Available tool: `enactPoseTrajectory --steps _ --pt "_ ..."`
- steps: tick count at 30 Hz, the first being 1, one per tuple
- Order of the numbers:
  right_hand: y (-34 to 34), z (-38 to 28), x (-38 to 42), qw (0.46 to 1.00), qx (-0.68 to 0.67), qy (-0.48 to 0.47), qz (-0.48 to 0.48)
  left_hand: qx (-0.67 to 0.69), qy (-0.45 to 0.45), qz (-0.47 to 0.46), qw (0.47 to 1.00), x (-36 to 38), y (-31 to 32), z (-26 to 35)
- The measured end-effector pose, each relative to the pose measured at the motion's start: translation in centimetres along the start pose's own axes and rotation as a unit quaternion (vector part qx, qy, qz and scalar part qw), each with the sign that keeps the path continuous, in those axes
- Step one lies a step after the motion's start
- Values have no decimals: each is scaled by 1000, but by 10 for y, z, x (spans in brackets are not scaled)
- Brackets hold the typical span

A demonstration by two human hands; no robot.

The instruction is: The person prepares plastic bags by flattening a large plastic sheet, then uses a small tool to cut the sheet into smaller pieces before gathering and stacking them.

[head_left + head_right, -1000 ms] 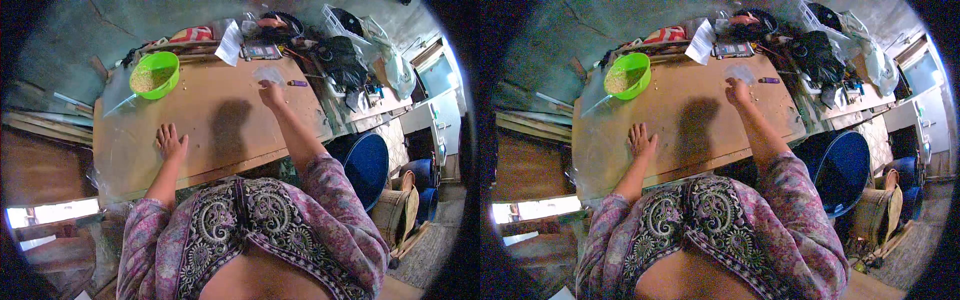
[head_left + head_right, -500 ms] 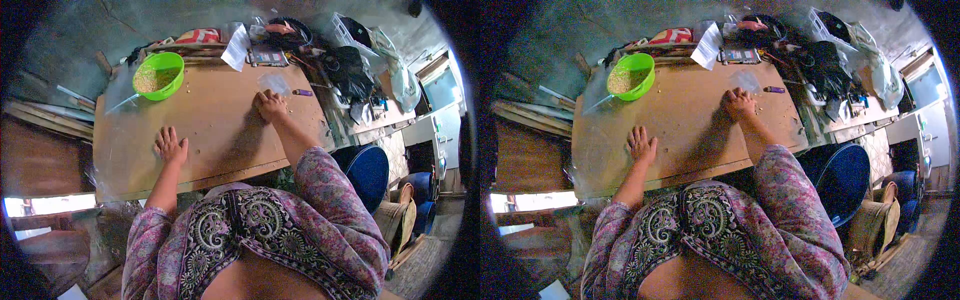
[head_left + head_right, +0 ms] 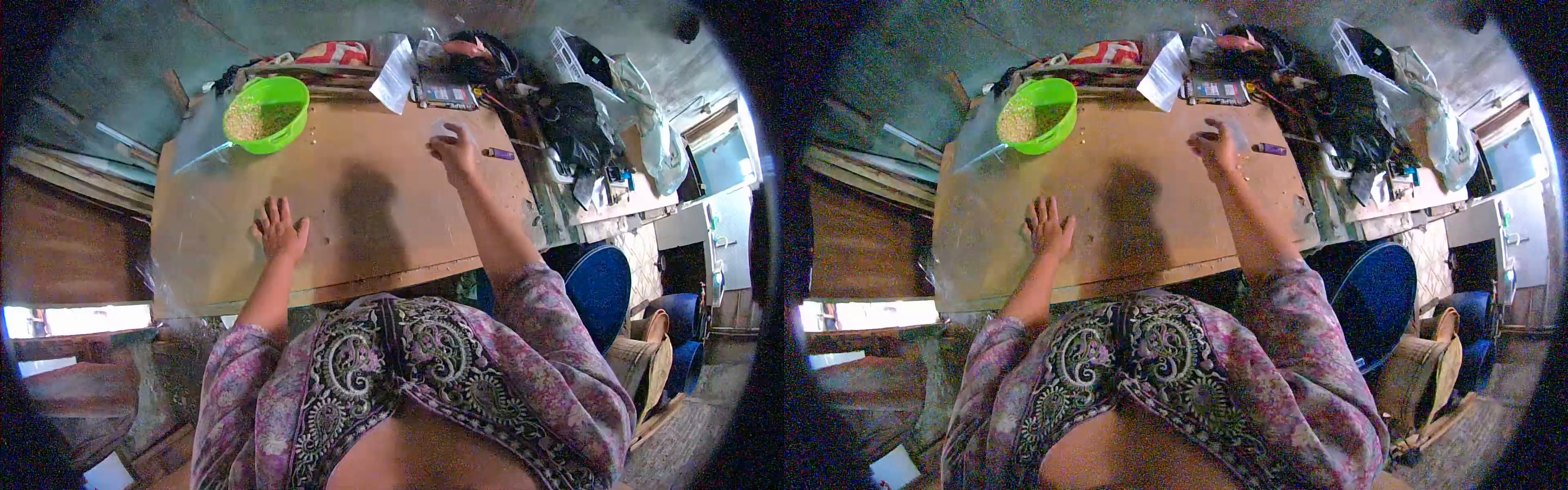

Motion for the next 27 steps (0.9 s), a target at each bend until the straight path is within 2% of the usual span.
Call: enactPoseTrajectory --steps 1,3,4,5,6,7,9,12,13,14,16,17,18,19,20,21,22,23,24,25,26,27 --pt "5 -12 9 1000 -1 -4 1 14 -12 23 1000 -1 -1 -2" --pt "18 -12 32 981 -113 149 -56 28 -22 48 998 -3 -17 5" --pt "20 -16 37 981 -118 144 -56 65 -49 67 994 -8 -43 19" --pt "30 -17 47 974 -117 152 -124 100 -76 83 989 -10 -59 31" --pt "40 -16 60 961 -113 160 -193 247 -13 139 959 -19 -57 48" --pt "45 -20 73 958 -115 177 -193 385 48 191 902 -24 -57 65" --pt "54 -28 94 957 -118 184 -188 469 37 131 873 -22 -98 107" --pt "61 -32 112 958 -114 176 -198 474 66 152 865 -17 -120 140" --pt "63 -34 117 957 -105 164 -214 584 13 44 810 -18 -107 146" --pt "63 -35 122 958 -105 161 -214 678 -40 -66 731 -15 -95 153" --pt "67 -46 130 964 2 21 -266 668 -48 -52 741 -14 -94 152" --pt "66 -41 126 964 1 20 -264 656 -59 -40 752 -13 -93 149" --pt "64 -31 118 962 110 -22 -249 655 -57 -43 752 -13 -92 148" --pt "62 -34 120 946 218 -62 -231 642 -61 -90 759 -12 -91 149" --pt "61 -38 125 947 218 -61 -227 627 -65 -137 764 -10 -91 150" --pt "58 -39 130 973 75 36 -214 627 -63 -140 764 -9 -96 149" --pt "59 -46 137 970 -71 130 -195 703 -47 -168 690 -7 -107 154" --pt "57 -50 139 970 -71 130 -193 770 -31 -193 607 -5 -114 156" --pt "56 -50 142 952 -114 185 -215 770 -31 -196 607 -7 -111 152" --pt "55 -49 145 929 -157 239 -236 765 -70 -251 589 -9 -100 148" --pt "51 -49 144 929 -157 239 -234 757 -109 -304 567 -7 -90 146" --pt "49 -48 140 937 -139 216 -238 757 -108 -306 567 -8 -85 145"
Point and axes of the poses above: each hand's wrist, its own x-axis away from the middle knuckle, its own y-axis out of the palm, z = x × y, the point moved 6 cm from there along -x, towards the middle knuckle, and after that the axes turned 11 degrees about z, right-handed, at the moved point
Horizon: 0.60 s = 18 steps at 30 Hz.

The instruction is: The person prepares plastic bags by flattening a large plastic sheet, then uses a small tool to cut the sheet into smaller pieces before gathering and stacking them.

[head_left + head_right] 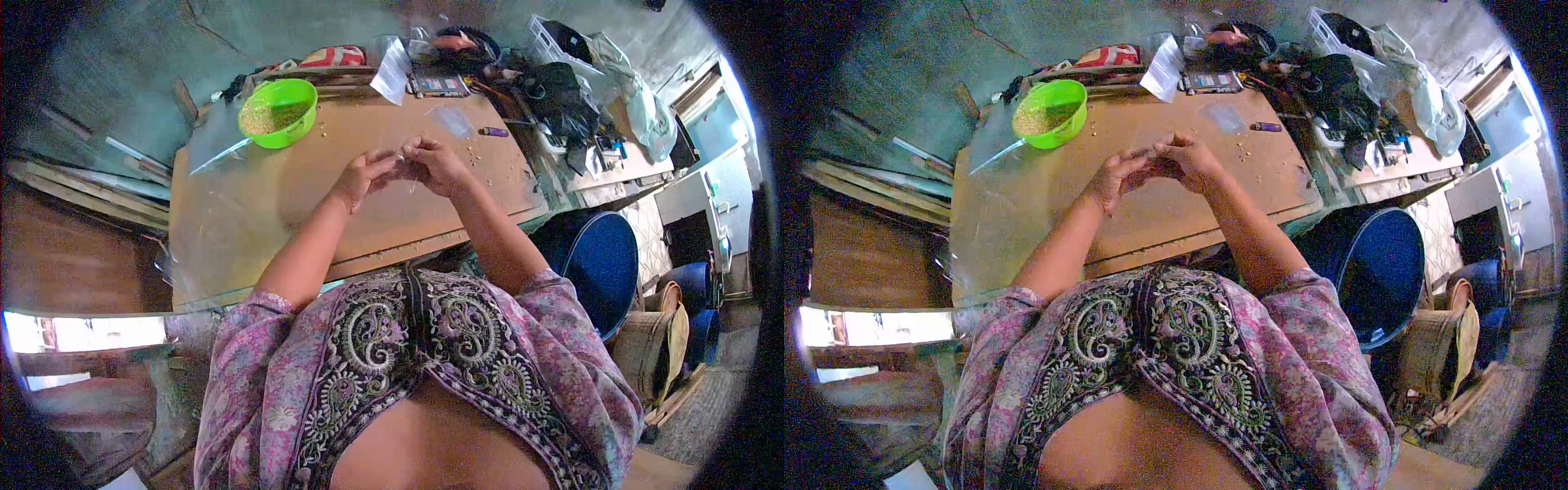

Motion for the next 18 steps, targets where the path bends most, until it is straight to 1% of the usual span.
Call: enactPoseTrajectory --steps 2,3,4,5,6,8,11,12,14,15,17,18 --pt "-4 -3 -1 1000 23 -20 0 -107 22 -2 994 -3 -2 -1" --pt "-12 -3 -1 997 53 -27 50 -108 21 -4 994 -4 -4 -1" --pt "-19 -4 -1 991 84 -33 100 -143 49 22 988 -5 -7 3" --pt "-22 -5 0 991 82 -34 101 -176 78 47 980 -6 -8 7" --pt "-24 -4 1 993 77 -28 89 -178 77 45 980 -5 -6 7" --pt "-30 -3 1 994 70 -23 77 -195 146 99 965 -3 -6 17" --pt "-37 -6 2 995 57 -45 64 -240 142 115 953 -8 -11 17" --pt "-41 -7 3 994 71 -33 75 -242 139 114 954 -11 -14 15" --pt "-55 -1 2 992 82 -16 92 -221 154 154 951 -14 -27 9" --pt "-68 5 -3 989 104 -23 103 -223 148 152 952 -16 -32 3" --pt "-89 18 -10 985 122 -25 120 -253 123 204 938 -23 -54 -10" --pt "-100 26 -13 965 204 -26 166 -256 115 201 939 -28 -64 -22"
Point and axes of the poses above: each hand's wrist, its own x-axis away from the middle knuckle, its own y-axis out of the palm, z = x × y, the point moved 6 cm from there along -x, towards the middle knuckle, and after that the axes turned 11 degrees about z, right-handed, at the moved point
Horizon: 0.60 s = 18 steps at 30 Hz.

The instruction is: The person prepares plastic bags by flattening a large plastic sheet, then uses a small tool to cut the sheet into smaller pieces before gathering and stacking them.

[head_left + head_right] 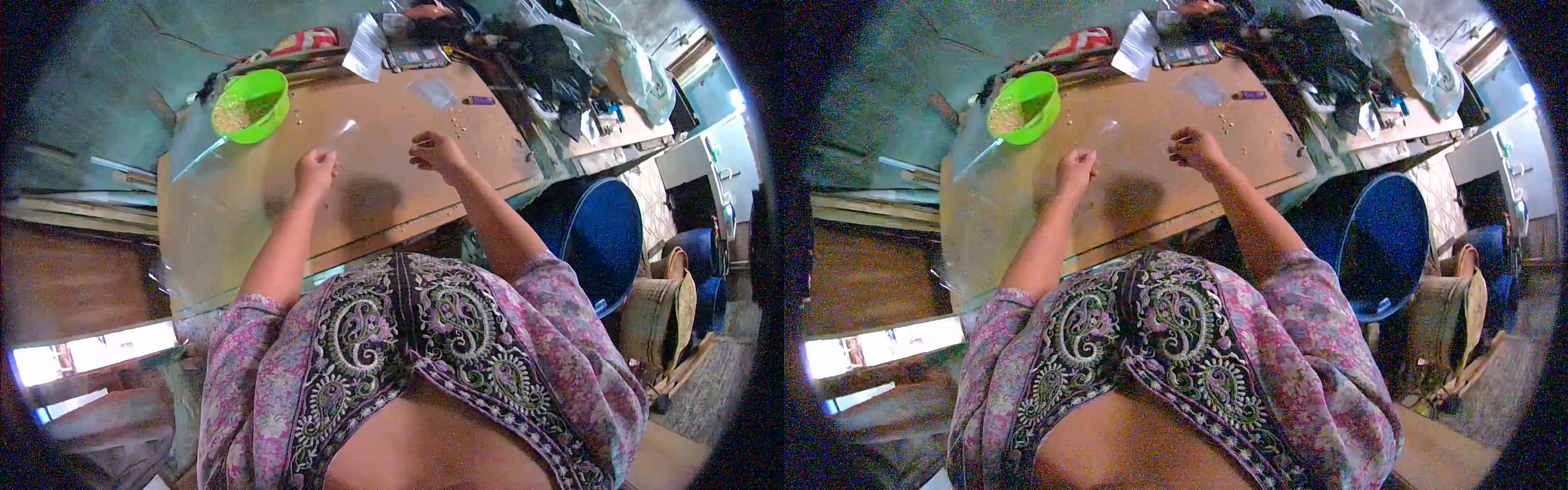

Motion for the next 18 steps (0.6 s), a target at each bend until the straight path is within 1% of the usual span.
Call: enactPoseTrajectory --steps 1,2,3,4,5,6,7,8,9,10,11,12,13,14,15,16,17,18 --pt "-7 10 -4 996 84 -4 44 -35 -17 1 999 -5 -1 -24" --pt "-11 18 -7 996 82 3 46 -70 -33 2 997 -10 -3 -46" --pt "-15 22 -10 991 119 -8 57 -74 -38 -2 997 -17 -5 -65" --pt "-19 28 -13 985 155 -19 68 -151 -31 11 988 -18 -10 -74" --pt "-23 35 -15 986 154 -13 70 -226 -22 23 974 -20 -11 -81" --pt "-31 32 -17 973 187 -75 113 -228 -23 19 973 -20 -10 -88" --pt "-40 29 -19 954 219 -138 153 -344 52 85 934 -10 -17 -63" --pt "-48 35 -26 954 220 -134 154 -451 125 149 871 0 -20 -39" --pt "-62 37 -32 934 237 -176 200 -452 121 145 872 7 -17 -30" --pt "-75 37 -32 911 253 -217 244 -478 152 170 848 15 -13 -17" --pt "-80 33 -21 911 256 -213 243 -501 183 197 823 21 -9 -10" --pt "-86 22 -2 867 316 -263 280 -503 179 194 823 23 -2 -15" --pt "-91 14 13 816 373 -311 313 -481 244 146 830 27 14 -15" --pt "-95 25 8 857 373 -250 252 -455 307 98 831 33 30 -15" --pt "-98 27 12 858 374 -247 251 -455 304 95 831 39 40 -18" --pt "-81 20 23 809 426 -372 158 -446 311 21 839 49 59 -18" --pt "-65 17 39 737 465 -488 61 -433 316 -53 842 57 76 -19" --pt "-65 16 44 736 466 -487 61 -433 316 -53 843 59 85 -22"
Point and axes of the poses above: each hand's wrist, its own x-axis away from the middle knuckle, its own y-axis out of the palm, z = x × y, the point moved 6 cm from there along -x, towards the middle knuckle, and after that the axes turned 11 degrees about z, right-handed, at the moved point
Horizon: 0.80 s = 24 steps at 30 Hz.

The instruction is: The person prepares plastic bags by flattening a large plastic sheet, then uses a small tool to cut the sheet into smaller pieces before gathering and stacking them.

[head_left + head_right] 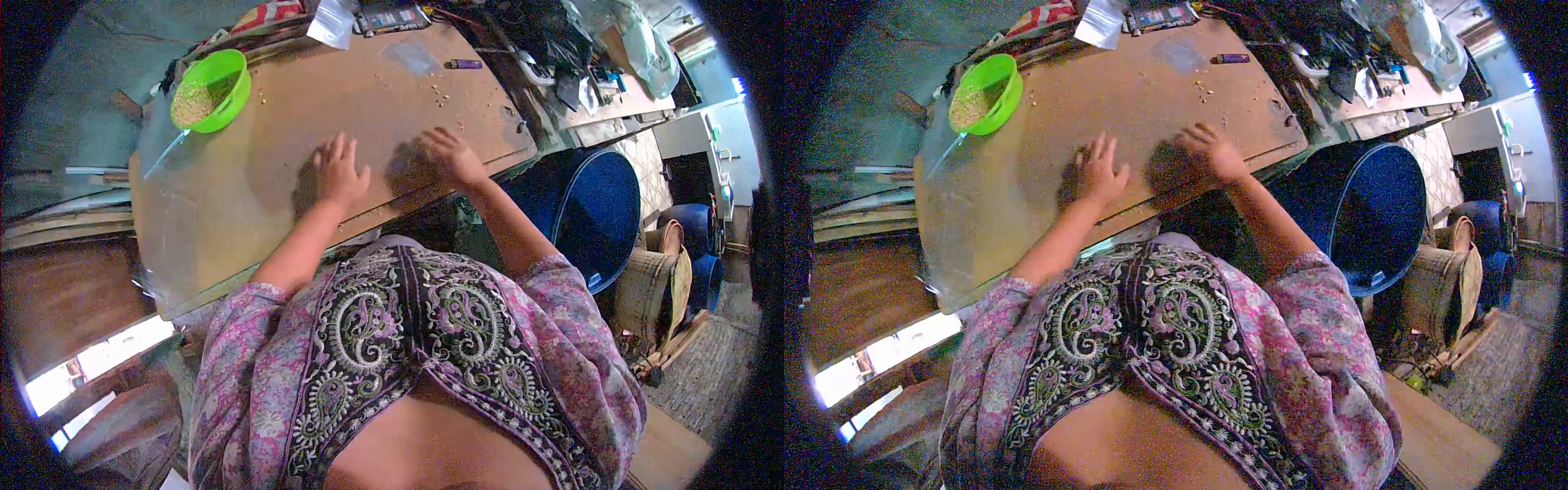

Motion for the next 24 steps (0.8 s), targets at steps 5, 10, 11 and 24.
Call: enactPoseTrajectory --steps 5,10,11,24 --pt "9 -26 13 994 22 -59 -89 -36 66 -42 996 -4 18 18" --pt "8 -23 17 998 -1 -36 -56 -30 94 -36 994 -11 20 28" --pt "7 -24 16 998 -1 -30 -51 -31 101 -29 994 -11 23 29" --pt "22 0 -10 978 75 -135 -139 -40 87 -6 995 -15 22 27"
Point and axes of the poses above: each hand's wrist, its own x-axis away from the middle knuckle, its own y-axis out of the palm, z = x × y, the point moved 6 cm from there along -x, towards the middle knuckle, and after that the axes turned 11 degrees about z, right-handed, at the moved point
